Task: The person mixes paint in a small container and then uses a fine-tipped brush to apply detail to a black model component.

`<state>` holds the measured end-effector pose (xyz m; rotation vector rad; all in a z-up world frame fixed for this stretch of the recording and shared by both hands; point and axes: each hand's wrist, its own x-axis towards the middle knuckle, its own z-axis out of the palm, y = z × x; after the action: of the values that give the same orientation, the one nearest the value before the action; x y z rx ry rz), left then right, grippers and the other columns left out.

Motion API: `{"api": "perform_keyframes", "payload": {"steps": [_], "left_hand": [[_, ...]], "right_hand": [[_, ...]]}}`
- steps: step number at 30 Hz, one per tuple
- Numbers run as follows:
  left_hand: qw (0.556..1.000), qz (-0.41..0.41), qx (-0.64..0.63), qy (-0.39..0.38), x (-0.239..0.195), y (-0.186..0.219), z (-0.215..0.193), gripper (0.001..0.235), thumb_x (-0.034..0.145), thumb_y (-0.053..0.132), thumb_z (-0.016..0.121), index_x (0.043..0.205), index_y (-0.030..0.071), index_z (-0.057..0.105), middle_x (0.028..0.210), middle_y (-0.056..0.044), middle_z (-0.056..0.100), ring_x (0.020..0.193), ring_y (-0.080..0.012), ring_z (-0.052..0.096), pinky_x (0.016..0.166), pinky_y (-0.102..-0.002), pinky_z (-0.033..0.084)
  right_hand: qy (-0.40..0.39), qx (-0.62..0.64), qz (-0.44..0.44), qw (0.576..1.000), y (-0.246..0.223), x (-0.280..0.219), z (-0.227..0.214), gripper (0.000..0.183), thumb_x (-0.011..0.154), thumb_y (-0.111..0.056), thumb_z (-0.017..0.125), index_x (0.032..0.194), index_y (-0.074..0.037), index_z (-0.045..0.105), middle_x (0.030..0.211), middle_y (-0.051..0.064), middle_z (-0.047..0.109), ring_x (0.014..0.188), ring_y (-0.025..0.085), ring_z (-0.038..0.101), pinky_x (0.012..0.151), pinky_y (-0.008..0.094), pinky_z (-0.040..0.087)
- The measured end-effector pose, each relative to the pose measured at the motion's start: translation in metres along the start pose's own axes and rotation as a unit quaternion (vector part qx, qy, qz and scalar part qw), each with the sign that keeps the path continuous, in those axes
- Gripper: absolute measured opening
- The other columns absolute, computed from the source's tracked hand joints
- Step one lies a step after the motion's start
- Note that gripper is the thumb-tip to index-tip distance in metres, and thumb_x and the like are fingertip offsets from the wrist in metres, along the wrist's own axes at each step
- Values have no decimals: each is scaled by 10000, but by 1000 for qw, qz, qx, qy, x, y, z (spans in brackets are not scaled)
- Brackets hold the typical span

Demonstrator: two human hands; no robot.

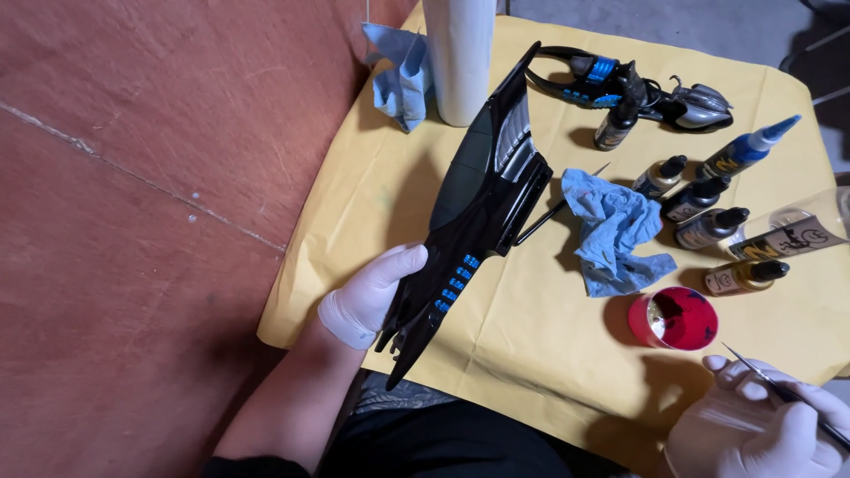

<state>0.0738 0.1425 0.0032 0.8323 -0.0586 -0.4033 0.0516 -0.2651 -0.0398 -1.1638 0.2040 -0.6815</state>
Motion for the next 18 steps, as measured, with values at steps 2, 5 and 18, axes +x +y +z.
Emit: {"api": "perform_keyframes", "payload": {"steps": [2,5,18], "left_hand": [[1000,6,6,-2,0,1,1,467,1053,318,568,1386,-9,597,1152,-103,723,986,-173,705,856,-292,563],[1000,-10,-1,12,-1,2,2,414,1063,339,546,1270,-5,649,1025,-102,737,870,-184,715,761,-300,575],[1000,-15,-7,15,-2,-1,-3,400,1053,327,567,1276,6,654,1047,-94,736,889,-175,712,775,-296,570]], "right_hand": [[-45,-14,-1,999,4,-1,-10,185,1119,-124,355,1193,-108,524,976,136,531,941,286,592,982,480,671],[-58,-12,-22,998,-21,-13,26,125,1165,-117,442,1244,-171,522,961,101,532,946,252,598,952,417,625],[-299,83,17,950,15,39,-61,308,1097,-277,590,1231,-5,641,1089,94,707,1118,292,712,1126,540,630]]}}
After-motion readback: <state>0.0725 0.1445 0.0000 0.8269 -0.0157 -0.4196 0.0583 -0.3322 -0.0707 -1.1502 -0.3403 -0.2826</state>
